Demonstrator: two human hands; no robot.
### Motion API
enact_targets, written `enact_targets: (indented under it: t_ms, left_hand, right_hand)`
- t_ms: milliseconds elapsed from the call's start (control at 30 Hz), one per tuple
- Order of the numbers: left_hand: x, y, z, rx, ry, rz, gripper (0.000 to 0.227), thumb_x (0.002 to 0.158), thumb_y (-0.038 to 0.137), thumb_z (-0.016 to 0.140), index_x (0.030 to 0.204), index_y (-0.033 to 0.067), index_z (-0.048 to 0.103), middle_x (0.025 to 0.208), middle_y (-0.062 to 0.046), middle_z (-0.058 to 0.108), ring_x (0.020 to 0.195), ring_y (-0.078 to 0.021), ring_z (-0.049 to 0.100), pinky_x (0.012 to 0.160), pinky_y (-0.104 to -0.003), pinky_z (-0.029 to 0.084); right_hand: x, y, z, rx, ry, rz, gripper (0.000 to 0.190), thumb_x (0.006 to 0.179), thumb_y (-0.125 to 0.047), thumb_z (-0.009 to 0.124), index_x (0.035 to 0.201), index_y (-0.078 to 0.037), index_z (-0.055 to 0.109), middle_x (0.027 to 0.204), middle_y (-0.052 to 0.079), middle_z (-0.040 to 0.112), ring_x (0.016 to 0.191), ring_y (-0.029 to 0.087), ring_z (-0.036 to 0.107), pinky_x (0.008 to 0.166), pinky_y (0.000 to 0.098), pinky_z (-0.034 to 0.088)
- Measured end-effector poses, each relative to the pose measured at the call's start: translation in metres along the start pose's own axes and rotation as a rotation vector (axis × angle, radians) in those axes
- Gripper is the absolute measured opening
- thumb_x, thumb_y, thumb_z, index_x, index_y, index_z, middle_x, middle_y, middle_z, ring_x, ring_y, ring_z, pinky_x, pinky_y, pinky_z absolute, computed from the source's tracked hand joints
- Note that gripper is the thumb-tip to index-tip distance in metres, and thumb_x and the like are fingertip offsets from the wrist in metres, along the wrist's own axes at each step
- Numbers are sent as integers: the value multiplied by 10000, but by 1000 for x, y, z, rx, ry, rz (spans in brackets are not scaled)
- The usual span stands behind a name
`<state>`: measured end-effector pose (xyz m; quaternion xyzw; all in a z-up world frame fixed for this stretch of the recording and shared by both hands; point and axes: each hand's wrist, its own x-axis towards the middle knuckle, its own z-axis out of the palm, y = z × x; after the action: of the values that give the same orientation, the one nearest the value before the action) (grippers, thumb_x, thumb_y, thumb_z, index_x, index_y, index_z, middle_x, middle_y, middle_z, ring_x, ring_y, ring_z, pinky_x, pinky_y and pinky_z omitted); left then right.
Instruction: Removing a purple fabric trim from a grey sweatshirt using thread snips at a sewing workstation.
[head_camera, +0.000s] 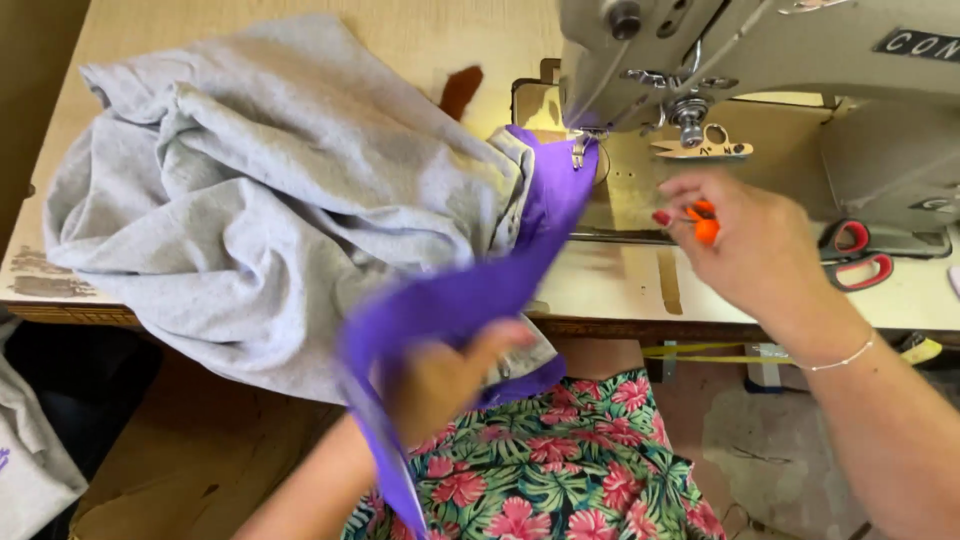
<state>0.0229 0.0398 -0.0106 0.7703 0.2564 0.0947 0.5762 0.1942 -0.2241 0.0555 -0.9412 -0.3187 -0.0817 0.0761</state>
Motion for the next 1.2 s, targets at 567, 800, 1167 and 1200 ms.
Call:
enact_targets:
  t_ms: [567,800,1167,1200]
  left_hand:
    - [41,63,-55,1182,377,493,619,1118,633,435,1376,95,598,1170,-188,708,1068,-422,696,1055,-757,349]
    - [133,0,-86,1223,395,452,783,889,715,709,1381,111,633,1302,-183,561,1106,-389,553,774,-574,442]
    - [221,27,-43,1254,502,982,1042,615,549,848,1552,117,698,1457,-154,700,1521,-392,497,1248,-707,-66]
    - [190,46,-22,1253,498,987,1042,615,549,848,1552,117,698,1457,-154,700,1521,-392,497,1248,-707,-66]
  right_hand:
    - [9,-42,35,-219,199,-408,708,834,-578,793,1360,-124,654,1463,48,644,1210,219,683,847,433,566]
    - [-3,-56,36,-443,158,-291,697,877,-724,592,1403,-269,642,1460,-57,626,795,212,721,714,397,542]
    - [-24,-69,35,-304,199,-170,734,785,-774,711,1314,-266,684,1258,22,602,614,224,652,671,401,545]
    - [-20,-67,35,-304,199,-164,734,785,-774,711,1314,-266,684,1258,22,602,614,224,652,671,401,545]
